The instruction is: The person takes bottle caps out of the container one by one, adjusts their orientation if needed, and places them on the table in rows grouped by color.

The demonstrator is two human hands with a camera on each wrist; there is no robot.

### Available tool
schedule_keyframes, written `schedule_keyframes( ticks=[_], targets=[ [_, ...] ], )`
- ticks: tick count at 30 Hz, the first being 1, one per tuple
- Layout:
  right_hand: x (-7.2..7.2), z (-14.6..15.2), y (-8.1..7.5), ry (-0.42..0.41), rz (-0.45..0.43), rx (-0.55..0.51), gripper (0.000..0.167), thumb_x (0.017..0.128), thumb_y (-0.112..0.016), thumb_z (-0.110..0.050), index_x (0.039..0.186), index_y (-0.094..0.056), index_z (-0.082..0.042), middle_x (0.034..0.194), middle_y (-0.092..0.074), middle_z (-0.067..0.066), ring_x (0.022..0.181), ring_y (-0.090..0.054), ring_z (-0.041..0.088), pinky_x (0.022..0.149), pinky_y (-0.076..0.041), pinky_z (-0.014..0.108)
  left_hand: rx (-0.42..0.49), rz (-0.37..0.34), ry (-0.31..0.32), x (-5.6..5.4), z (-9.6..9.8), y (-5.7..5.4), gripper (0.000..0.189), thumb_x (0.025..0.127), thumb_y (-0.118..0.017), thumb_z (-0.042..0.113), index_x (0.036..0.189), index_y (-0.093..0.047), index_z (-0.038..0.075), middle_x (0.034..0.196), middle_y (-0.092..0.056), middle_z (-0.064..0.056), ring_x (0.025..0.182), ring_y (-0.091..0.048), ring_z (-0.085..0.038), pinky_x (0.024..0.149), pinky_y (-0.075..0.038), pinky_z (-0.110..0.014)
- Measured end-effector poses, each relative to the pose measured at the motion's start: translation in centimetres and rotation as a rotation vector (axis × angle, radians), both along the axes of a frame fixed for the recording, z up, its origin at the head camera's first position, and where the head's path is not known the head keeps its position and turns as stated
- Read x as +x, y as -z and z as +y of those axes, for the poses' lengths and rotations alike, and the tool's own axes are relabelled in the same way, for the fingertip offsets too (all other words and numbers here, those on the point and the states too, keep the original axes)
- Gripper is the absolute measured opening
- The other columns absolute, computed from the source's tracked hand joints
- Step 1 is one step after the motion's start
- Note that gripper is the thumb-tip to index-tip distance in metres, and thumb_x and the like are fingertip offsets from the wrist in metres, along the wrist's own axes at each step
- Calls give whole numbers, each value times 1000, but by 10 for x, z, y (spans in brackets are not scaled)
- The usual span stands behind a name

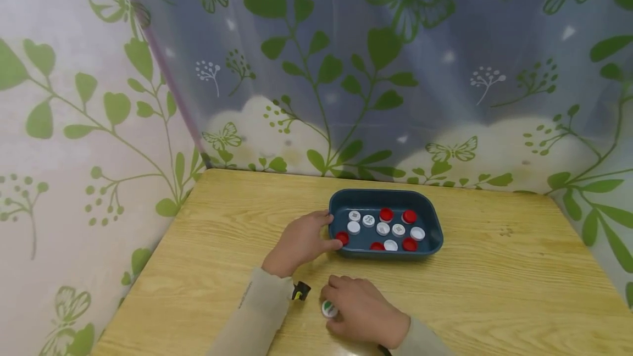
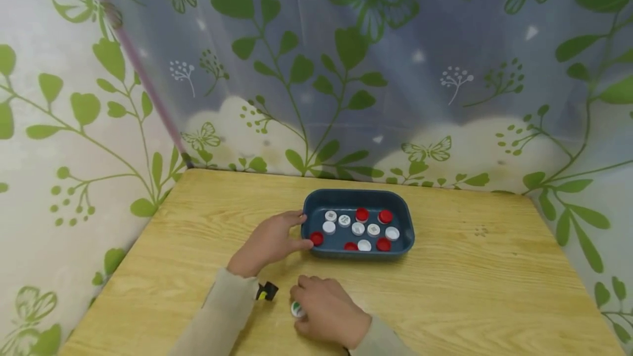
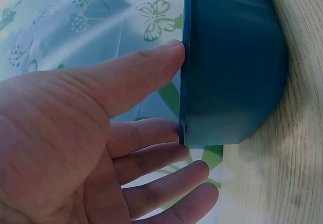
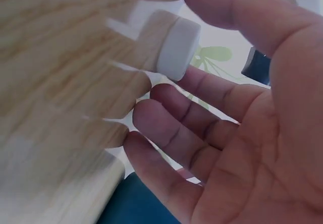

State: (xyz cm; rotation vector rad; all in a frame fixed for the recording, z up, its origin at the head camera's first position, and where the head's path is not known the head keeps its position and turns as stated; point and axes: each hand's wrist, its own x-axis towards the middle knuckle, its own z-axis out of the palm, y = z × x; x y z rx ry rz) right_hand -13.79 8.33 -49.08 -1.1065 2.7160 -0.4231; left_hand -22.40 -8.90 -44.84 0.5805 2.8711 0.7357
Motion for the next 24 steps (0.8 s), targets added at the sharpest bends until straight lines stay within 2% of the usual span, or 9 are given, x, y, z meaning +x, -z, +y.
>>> schedule_keyframes(
  ticks=[10, 15, 19, 24],
  targets=[
    [0, 0, -2, 17, -82, -3, 24, 84, -81, -29, 105, -71, -26, 93, -56, -17, 81, -50, 2, 63, -45, 22, 20, -36, -28, 1, 0, 4, 65, 92, -79, 41, 145, -61, 8, 155, -52, -10, 142, -49, -32, 112, -43, -47],
    [-1, 0, -4, 12, -67, 1, 24, 84, -81, -30, 106, -71, -26, 92, -55, -17, 80, -49, 2, 62, -43, 21, 27, -20, -31, -1, -1, 3, 65, 91, -80, 40, 144, -61, 8, 154, -53, -10, 142, -50, -31, 111, -44, -47],
    [-1, 0, -5, 15, -71, 5, 24, 84, -80, -31, 107, -71, -26, 93, -55, -17, 81, -49, 2, 63, -43, 21, 31, -33, -34, -2, -1, 4, 65, 91, -80, 41, 145, -61, 10, 154, -53, -9, 141, -50, -31, 111, -44, -47],
    [-1, 1, -4, 13, -34, 1, 24, 84, -79, -32, 106, -71, -26, 94, -55, -16, 82, -49, 2, 63, -44, 22, 52, -41, -24, -3, -1, 6, 62, 93, -79, 40, 146, -60, 15, 155, -52, -7, 142, -49, -29, 113, -43, -46]
  ],
)
